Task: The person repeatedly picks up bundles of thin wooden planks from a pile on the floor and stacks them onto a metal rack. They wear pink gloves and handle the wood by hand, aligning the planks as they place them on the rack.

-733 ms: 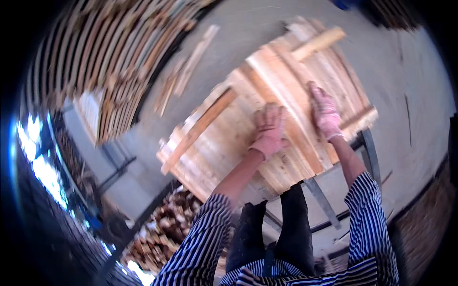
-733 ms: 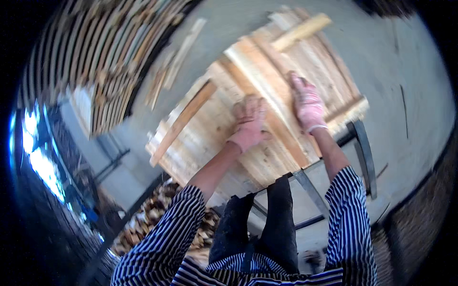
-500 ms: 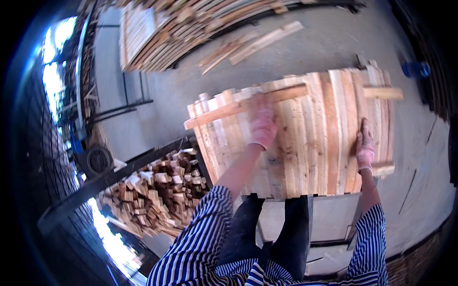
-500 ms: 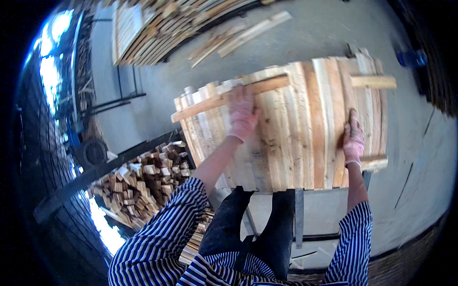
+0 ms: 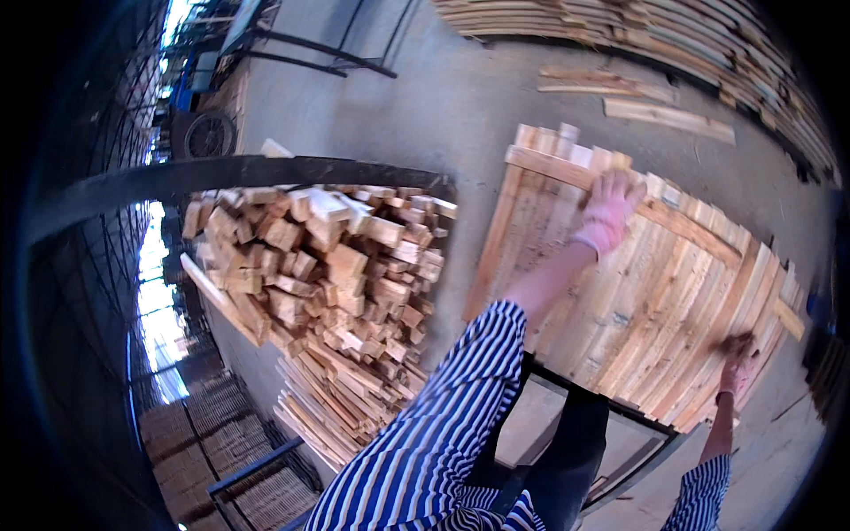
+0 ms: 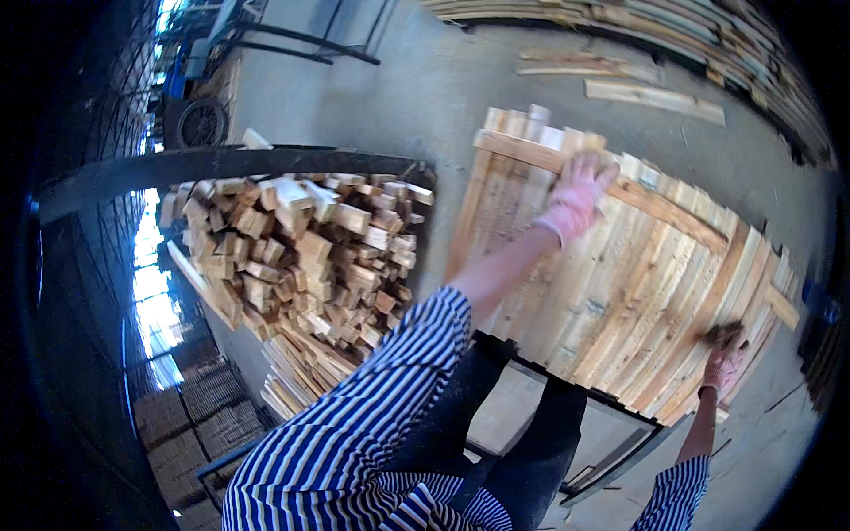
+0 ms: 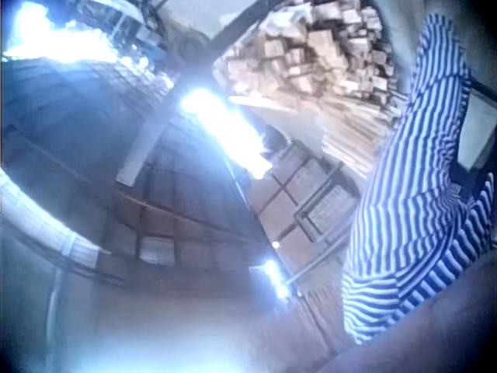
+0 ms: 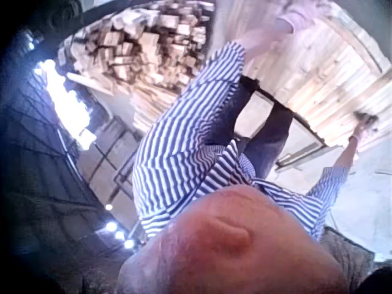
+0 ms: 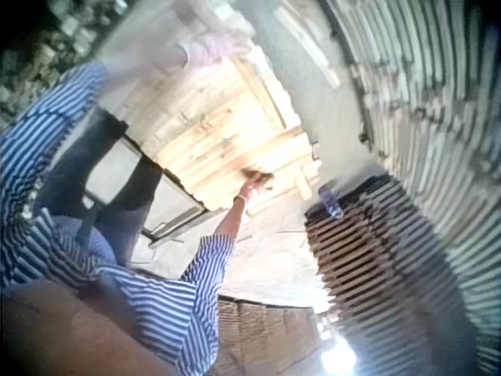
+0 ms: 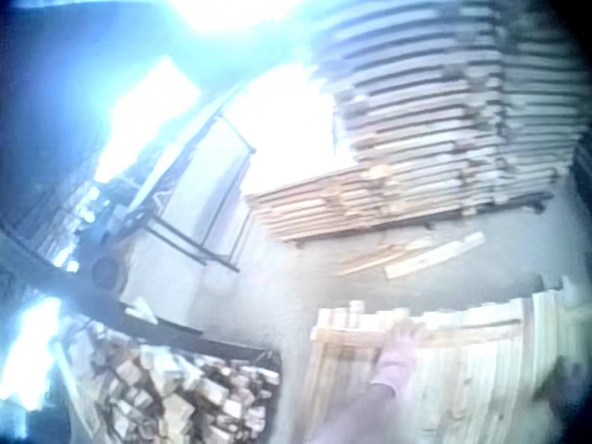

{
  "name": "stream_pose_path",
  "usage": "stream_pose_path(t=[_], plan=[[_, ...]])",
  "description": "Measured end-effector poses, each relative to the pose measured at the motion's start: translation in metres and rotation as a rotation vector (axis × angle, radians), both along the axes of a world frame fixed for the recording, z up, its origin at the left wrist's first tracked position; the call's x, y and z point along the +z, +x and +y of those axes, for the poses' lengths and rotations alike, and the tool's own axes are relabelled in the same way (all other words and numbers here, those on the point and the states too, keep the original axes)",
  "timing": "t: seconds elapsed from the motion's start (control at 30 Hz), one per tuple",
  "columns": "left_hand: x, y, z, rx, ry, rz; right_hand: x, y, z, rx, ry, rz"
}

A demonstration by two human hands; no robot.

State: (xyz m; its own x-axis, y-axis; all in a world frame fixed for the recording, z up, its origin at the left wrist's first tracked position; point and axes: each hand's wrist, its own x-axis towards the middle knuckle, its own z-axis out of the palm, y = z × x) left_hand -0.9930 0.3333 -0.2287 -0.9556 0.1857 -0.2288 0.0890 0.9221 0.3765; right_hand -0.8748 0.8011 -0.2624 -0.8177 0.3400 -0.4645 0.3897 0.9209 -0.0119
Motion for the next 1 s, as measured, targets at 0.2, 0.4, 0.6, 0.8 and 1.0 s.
stream_pose_path(t=[0.2,0.4,0.6,0.8,1.0], plan=[[0.083,0.141,-0.034,0.395,0.563,-0.132,0.004,0.041,-0.159,0.074,-0.699,0.417],[0.251,0.252,-0.177,0.477,0.650,0.625,0.237,0.024,-0.489,0.256,-1.155,0.271],[0.419,0.240,-0.305,1.292,0.935,0.931,0.489,0.005,-0.679,1.143,-1.344,0.464],[0.384,0.222,-0.411,1.541,1.098,1.005,0.539,-0.020,-0.869,1.355,-1.083,0.673],[0.382,0.182,-0.412,1.563,1.183,0.970,0.500,-0.116,-0.962,1.073,-0.470,0.363]])
